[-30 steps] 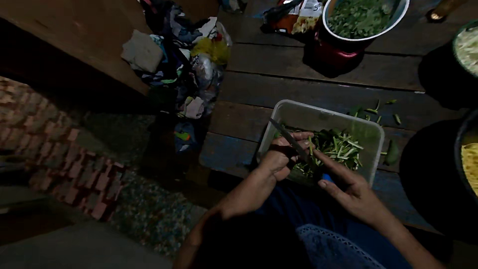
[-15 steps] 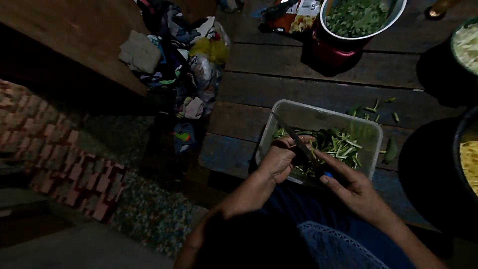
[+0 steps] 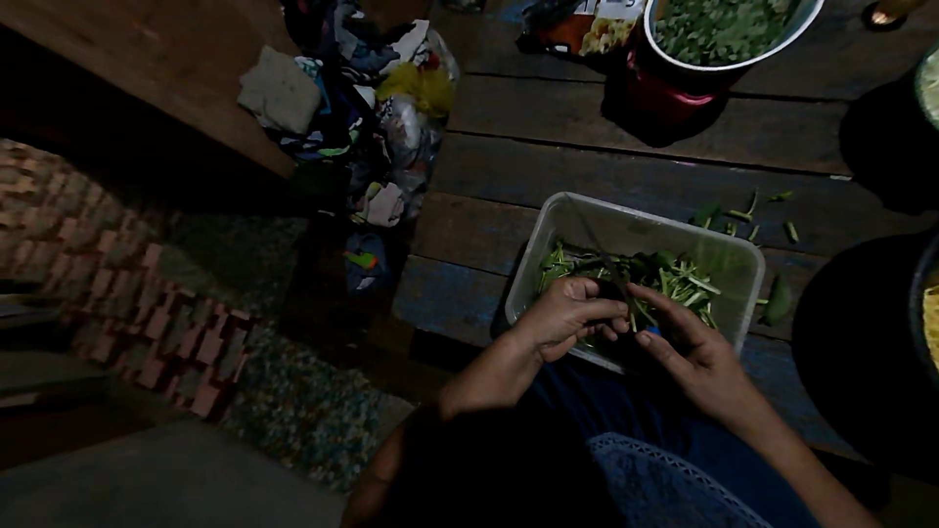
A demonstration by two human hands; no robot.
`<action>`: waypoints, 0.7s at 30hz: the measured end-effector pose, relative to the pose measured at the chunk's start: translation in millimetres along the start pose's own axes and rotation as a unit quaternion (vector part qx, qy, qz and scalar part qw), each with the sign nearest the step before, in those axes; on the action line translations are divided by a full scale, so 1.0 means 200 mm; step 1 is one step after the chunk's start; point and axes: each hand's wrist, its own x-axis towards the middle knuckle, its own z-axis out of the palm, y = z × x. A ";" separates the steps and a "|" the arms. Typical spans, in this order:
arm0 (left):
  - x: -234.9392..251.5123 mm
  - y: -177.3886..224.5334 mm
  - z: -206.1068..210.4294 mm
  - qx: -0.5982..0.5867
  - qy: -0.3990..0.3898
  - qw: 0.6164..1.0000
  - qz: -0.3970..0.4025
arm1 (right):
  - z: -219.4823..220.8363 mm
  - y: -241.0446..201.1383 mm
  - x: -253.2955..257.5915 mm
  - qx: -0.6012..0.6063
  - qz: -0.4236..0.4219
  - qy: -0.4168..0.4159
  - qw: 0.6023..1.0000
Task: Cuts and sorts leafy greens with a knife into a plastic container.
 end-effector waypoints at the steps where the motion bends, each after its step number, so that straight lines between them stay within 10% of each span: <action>1: 0.01 0.00 0.00 0.006 -0.006 1.000 -0.007 | 0.00 0.01 0.00 -0.002 0.000 0.005 1.000; 12: 0.21 0.25 0.03 0.350 -0.071 0.931 0.073 | -0.15 -0.04 -0.01 -0.054 0.102 0.085 0.990; 21: 0.37 0.25 -0.08 0.764 -0.104 0.636 -0.026 | -0.15 -0.04 -0.06 -0.111 0.163 0.046 0.979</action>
